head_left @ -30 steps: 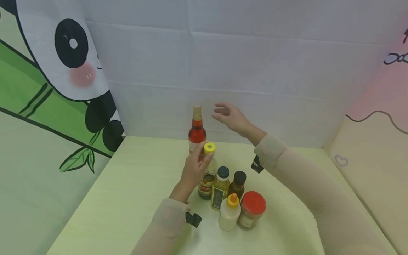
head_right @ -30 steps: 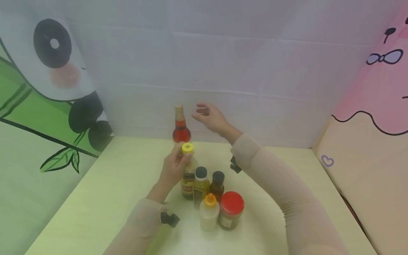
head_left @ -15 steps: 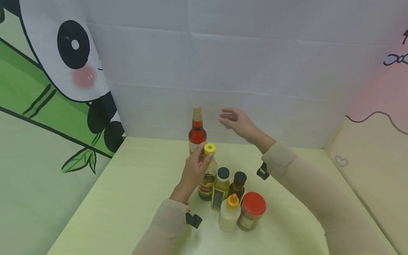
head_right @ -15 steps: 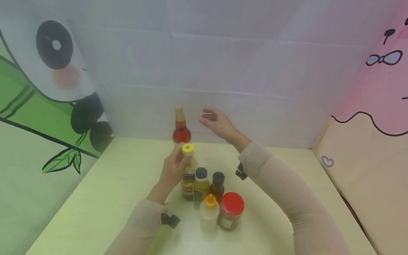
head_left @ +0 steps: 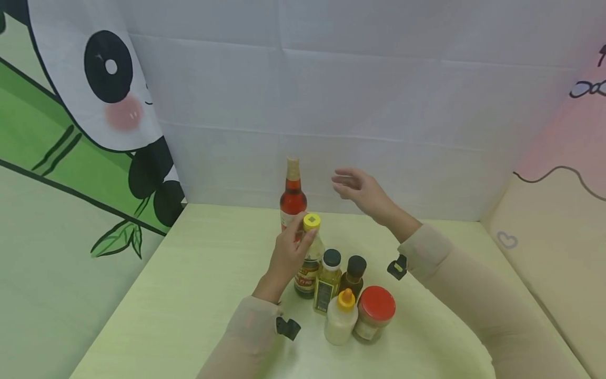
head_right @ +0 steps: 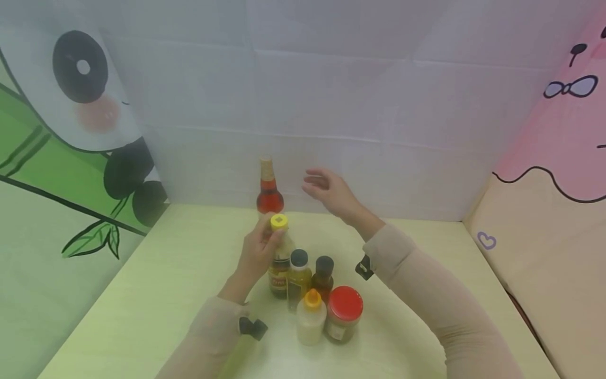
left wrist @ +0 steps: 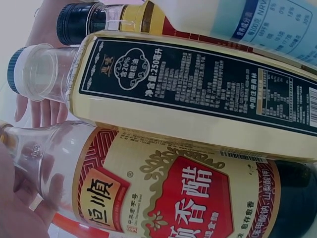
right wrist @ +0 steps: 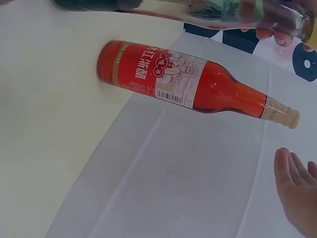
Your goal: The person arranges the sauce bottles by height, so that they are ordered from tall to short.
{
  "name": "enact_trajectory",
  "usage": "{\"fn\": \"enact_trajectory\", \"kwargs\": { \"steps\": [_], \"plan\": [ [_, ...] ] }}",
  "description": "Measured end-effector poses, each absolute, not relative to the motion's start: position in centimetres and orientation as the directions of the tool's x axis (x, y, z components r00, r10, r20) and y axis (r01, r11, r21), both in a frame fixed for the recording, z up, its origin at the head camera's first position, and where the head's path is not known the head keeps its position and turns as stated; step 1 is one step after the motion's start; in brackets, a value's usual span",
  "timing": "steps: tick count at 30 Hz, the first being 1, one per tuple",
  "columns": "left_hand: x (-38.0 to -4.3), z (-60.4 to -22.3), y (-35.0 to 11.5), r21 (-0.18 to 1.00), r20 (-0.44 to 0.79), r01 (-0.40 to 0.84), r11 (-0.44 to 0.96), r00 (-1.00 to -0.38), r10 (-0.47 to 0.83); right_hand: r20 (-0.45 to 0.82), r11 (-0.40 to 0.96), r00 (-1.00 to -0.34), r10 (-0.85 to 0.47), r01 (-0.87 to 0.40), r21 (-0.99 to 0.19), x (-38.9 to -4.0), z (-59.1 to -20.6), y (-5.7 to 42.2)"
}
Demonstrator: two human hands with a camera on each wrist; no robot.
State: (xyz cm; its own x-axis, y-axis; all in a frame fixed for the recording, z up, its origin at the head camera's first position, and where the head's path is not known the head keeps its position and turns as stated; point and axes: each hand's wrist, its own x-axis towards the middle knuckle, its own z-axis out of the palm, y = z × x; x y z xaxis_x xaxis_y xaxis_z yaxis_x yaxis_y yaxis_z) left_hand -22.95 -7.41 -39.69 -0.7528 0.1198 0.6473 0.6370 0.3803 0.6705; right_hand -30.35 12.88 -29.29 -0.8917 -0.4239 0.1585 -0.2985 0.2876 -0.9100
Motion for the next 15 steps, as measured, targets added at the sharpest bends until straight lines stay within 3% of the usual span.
{"fn": "enact_trajectory", "kwargs": {
  "steps": [15],
  "plan": [
    [-23.1,-40.0,-7.3,0.659,0.662,0.649,0.381,-0.74,0.116,0.183,0.276,-0.885,-0.427,-0.32,-0.906,-28.0,-30.6,14.6]
  ]
}}
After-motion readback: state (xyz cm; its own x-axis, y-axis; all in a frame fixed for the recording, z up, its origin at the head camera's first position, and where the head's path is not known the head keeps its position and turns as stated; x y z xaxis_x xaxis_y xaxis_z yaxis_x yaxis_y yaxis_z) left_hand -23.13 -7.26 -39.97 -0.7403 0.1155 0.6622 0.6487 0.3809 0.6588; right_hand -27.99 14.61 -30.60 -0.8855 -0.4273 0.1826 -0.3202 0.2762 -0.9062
